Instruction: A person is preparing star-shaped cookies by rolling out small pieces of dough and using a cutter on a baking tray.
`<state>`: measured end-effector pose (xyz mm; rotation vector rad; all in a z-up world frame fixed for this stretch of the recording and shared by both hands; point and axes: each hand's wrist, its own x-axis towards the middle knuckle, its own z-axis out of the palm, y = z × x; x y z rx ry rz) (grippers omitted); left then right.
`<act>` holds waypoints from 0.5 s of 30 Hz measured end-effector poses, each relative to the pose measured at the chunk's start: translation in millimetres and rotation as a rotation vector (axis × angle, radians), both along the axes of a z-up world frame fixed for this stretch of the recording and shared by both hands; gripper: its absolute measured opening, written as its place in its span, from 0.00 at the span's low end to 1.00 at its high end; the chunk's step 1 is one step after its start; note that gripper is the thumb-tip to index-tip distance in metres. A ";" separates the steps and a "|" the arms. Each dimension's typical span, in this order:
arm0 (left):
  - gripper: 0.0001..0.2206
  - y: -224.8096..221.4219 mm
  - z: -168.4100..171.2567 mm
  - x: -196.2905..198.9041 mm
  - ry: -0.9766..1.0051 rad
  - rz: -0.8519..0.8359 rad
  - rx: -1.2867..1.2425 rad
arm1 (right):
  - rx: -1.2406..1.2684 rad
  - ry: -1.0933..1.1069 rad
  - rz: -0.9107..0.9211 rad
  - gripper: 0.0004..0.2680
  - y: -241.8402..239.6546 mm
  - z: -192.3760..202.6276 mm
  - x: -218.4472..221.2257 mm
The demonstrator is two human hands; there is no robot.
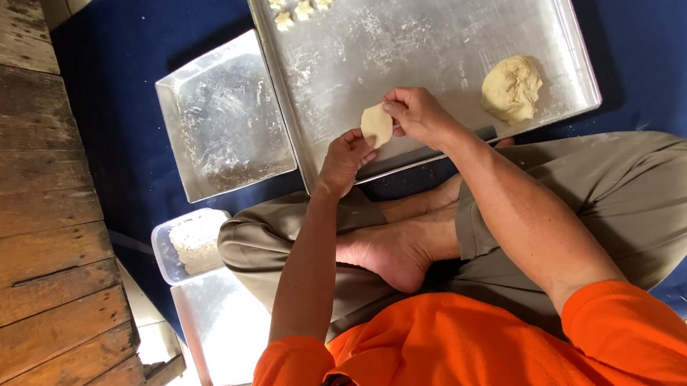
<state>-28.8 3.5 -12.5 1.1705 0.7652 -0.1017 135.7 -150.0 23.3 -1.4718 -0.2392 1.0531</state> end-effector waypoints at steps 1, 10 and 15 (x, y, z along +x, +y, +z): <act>0.19 -3.3 12.9 3.4 0.000 0.001 -0.003 | -0.003 0.000 0.001 0.07 -1.1 4.5 1.3; 0.16 -17.3 24.3 11.1 -0.003 0.099 -0.011 | -0.035 -0.073 0.003 0.09 -3.9 -16.5 -0.1; 0.11 -15.7 6.8 11.2 0.005 0.167 0.112 | -0.066 -0.095 0.015 0.09 -2.8 -20.8 -2.0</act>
